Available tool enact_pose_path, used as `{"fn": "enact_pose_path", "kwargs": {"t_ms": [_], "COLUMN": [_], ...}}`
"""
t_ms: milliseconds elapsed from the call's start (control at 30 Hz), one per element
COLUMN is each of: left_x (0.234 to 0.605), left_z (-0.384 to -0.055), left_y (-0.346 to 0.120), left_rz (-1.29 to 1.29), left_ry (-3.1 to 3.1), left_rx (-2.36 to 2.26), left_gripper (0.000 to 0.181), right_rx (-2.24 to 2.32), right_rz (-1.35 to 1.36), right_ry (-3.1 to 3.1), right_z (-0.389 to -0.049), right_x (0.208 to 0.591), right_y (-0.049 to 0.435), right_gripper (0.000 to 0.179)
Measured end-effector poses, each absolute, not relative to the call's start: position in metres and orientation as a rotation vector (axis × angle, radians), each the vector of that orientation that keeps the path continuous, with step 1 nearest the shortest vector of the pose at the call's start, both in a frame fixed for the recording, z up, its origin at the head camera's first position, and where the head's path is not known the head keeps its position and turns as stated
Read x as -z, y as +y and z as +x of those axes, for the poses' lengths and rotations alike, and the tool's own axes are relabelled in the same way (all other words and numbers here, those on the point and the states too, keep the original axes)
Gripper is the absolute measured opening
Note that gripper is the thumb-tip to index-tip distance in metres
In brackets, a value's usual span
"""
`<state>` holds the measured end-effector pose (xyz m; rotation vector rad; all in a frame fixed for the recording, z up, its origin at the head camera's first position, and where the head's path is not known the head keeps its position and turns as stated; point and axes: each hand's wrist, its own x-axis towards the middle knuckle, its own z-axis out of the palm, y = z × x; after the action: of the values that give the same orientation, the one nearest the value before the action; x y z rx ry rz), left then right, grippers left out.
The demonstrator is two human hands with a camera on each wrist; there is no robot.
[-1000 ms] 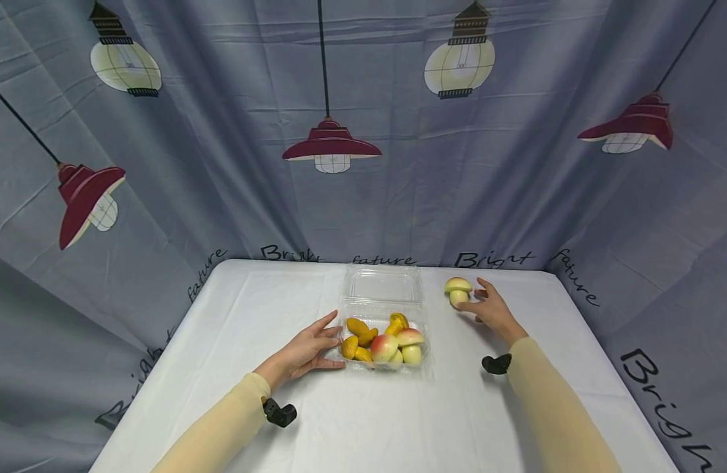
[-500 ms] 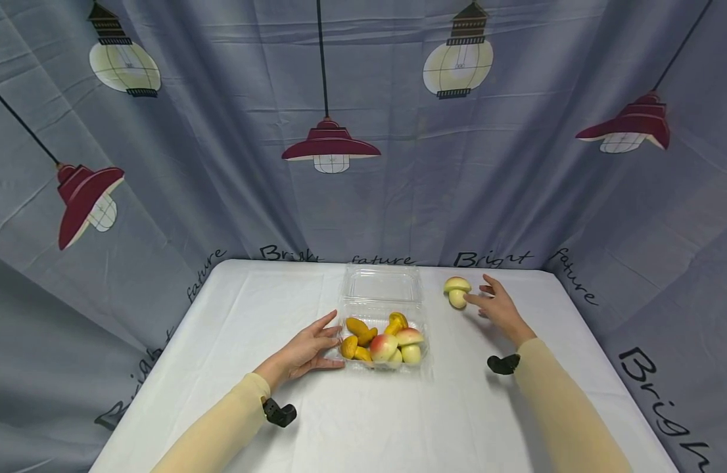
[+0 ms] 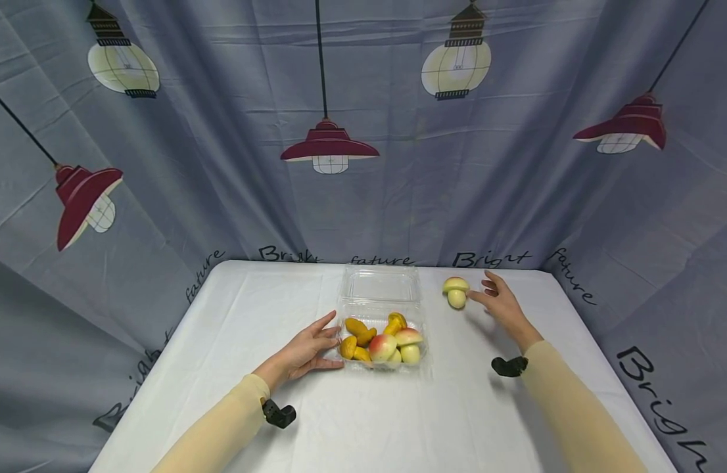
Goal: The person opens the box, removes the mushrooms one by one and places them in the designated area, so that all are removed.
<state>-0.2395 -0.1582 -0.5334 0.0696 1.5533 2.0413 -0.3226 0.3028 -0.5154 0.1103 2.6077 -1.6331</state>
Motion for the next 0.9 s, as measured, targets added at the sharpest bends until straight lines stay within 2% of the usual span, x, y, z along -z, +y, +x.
{"fn": "enact_pose_path", "kwargs": {"t_ms": [900], "left_x": [0.534], "left_z": [-0.238], "left_y": [-0.156], "left_rz": [0.062], "left_ry": [1.576], "left_rx": [-2.040], "left_gripper": [0.074], "right_rx": [1.821], "right_rz": [-0.292], "right_ry": [2.460], "right_z": [-0.295], "right_x": [0.480], "right_y": [0.248], "right_gripper": [0.092]}}
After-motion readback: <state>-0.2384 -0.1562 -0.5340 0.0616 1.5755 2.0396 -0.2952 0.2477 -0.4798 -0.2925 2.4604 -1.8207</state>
